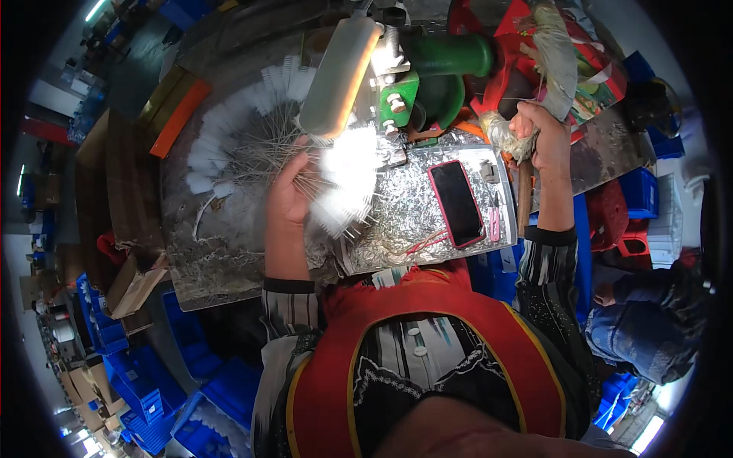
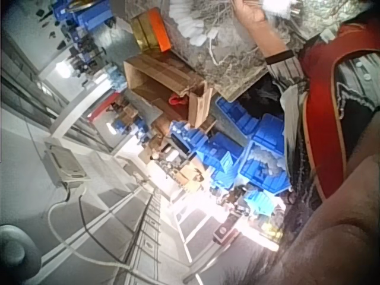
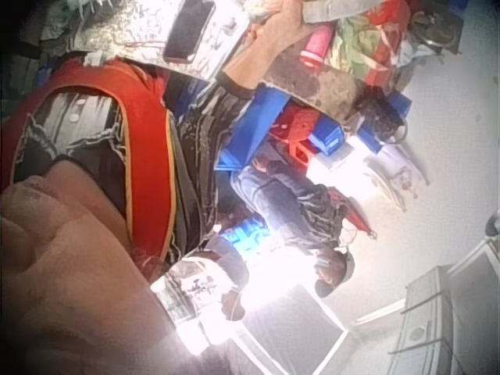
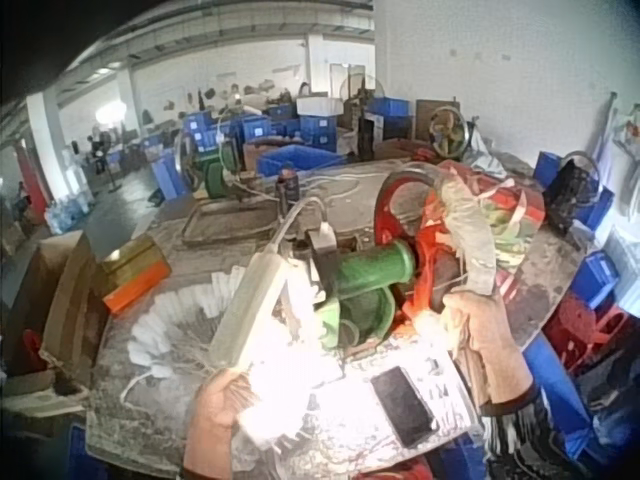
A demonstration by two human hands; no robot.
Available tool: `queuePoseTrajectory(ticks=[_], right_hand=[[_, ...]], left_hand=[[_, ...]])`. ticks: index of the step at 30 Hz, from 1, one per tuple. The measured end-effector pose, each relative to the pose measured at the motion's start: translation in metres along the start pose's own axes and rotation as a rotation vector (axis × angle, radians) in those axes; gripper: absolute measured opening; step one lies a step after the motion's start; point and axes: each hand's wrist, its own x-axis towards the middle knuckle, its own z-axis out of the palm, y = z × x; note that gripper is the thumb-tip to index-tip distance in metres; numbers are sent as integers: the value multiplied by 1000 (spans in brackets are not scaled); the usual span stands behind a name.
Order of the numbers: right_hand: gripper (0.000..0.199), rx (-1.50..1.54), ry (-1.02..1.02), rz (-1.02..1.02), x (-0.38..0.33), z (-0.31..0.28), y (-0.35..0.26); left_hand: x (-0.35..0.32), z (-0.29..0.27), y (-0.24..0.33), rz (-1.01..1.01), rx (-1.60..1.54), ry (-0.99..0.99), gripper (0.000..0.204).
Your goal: Processing bundles of synthetic fibers through a binding machine on a manufacturing production line.
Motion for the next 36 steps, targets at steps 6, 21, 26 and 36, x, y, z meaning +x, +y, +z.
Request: queuePoseTrajectory(ticks=[6,21,26,36], right_hand=[[25,13,-26,-14,1,-8,6],[28,-134,-220,123,24,-12,-40],[31,-145,-244,139,25,-14,-42],[17,87,-76,-371,7,-9,65]], left_hand=[[5,-5,-7,147,1,30,36],[13,4,-15,289,3,53,51],[17,15,-12,255,-2,-2,50],[26,8,-5,232,77,4,46]])
